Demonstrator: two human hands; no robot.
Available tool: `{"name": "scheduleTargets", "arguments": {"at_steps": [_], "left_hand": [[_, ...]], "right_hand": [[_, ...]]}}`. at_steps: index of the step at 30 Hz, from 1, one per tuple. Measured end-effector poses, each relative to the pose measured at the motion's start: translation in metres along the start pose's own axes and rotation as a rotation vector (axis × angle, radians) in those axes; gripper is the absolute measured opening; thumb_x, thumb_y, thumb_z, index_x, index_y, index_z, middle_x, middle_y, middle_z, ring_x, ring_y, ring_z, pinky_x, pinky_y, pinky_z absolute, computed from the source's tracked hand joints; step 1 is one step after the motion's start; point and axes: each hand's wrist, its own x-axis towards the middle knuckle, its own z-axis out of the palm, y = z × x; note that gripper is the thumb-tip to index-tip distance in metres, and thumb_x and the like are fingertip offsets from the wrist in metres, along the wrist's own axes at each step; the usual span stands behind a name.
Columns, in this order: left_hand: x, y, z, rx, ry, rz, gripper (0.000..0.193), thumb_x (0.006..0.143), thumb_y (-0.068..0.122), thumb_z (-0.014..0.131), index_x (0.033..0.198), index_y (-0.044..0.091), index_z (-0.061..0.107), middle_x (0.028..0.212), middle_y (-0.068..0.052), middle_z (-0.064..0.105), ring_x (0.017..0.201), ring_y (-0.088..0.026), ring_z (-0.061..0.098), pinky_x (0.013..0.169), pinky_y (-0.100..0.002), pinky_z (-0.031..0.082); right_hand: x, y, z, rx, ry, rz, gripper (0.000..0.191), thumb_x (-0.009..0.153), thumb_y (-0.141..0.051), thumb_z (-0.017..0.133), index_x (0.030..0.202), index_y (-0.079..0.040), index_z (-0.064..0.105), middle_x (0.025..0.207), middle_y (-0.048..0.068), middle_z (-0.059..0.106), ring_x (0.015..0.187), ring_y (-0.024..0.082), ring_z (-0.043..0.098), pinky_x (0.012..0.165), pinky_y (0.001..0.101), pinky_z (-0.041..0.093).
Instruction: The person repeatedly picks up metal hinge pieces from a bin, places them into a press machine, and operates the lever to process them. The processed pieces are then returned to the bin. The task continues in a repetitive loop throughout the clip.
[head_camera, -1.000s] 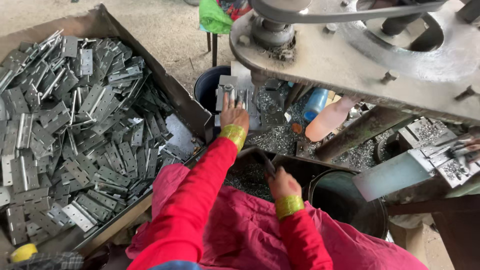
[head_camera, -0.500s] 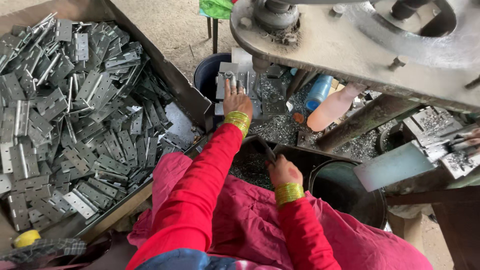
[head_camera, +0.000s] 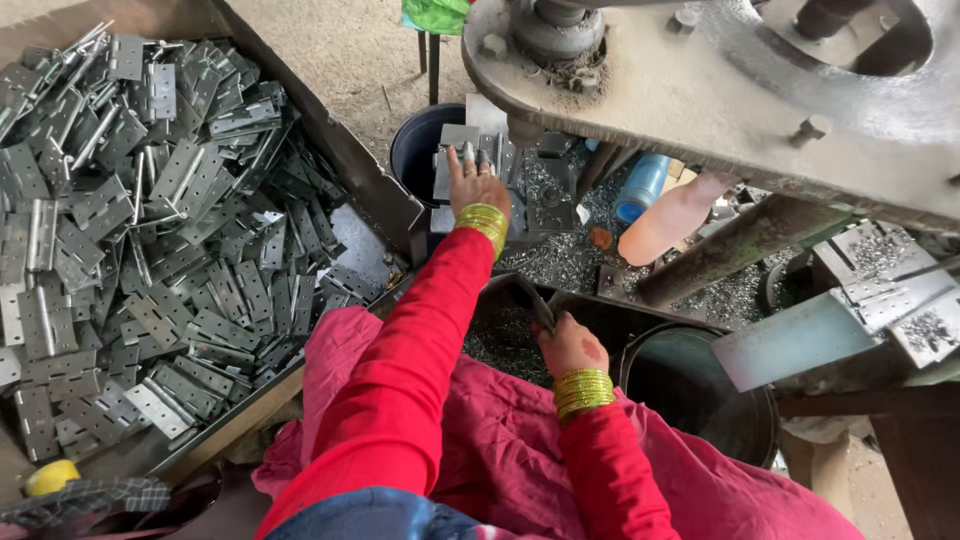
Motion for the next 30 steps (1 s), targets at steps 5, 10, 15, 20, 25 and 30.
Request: {"name": "scheduleTargets", "arguments": {"at_steps": [5,10,15,20,25,30], "left_hand": [[0.014,0.009,0.018,0.016,0.168,-0.068,0.053,0.103,0.029,0.035,0.150,0.011,0.052,0.165,-0.007,0.032,0.155,-0.035,0.015,0.122,-0.061,-0.008],[-0.005,-0.006,0.011,-0.164,0.011,-0.008,0.044,0.103,0.022,0.043,0.143,0.014,0.058,0.170,-0.005,0.029,0.160,-0.035,0.014,0.125,-0.062,-0.006],[-0.068,-0.025,0.023,-0.288,0.171,0.138,0.059,0.090,0.014,0.056,0.148,0.009,0.052,0.157,-0.007,0.044,0.154,-0.034,0.022,0.123,-0.062,-0.003],[-0.151,-0.087,0.074,-0.636,0.434,0.378,0.029,0.093,0.029,0.062,0.116,0.015,0.075,0.128,-0.003,0.071,0.137,-0.024,0.055,0.126,-0.055,0.021],[-0.206,-0.191,0.122,-0.711,0.341,-0.334,0.026,0.101,0.035,0.061,0.115,0.019,0.076,0.120,-0.005,0.074,0.120,-0.026,0.063,0.130,-0.051,0.029],[-0.260,-0.259,0.177,-0.427,0.312,-0.604,0.048,0.089,0.029,0.067,0.132,0.010,0.064,0.143,-0.015,0.058,0.138,-0.035,0.045,0.118,-0.056,0.024]], "right_hand": [[-0.025,0.003,0.024,-0.003,-0.013,0.104,0.048,0.091,-0.047,0.063,0.123,-0.012,0.062,0.099,0.022,0.074,0.095,0.043,0.071,0.082,0.0529,0.056],[-0.025,0.008,0.036,0.068,0.021,0.048,0.048,0.091,-0.047,0.062,0.123,-0.011,0.060,0.098,0.024,0.074,0.095,0.045,0.070,0.081,0.0537,0.055],[-0.019,-0.008,0.002,-0.032,0.069,0.001,0.040,0.089,-0.044,0.065,0.111,-0.011,0.062,0.097,0.022,0.074,0.096,0.043,0.071,0.081,0.0541,0.056],[-0.043,-0.069,-0.095,-0.252,0.277,-0.263,0.036,0.088,-0.036,0.069,0.111,-0.009,0.064,0.091,0.017,0.074,0.085,0.037,0.072,0.073,0.0507,0.056],[-0.133,-0.176,-0.195,0.021,0.352,-0.863,0.033,0.092,-0.020,0.068,0.121,-0.005,0.067,0.115,0.018,0.071,0.107,0.039,0.068,0.089,0.0476,0.052],[-0.235,-0.262,-0.224,0.228,-0.057,-1.637,0.024,0.091,-0.022,0.075,0.112,-0.022,0.064,0.114,0.001,0.071,0.108,0.025,0.071,0.101,0.0386,0.054]]}}
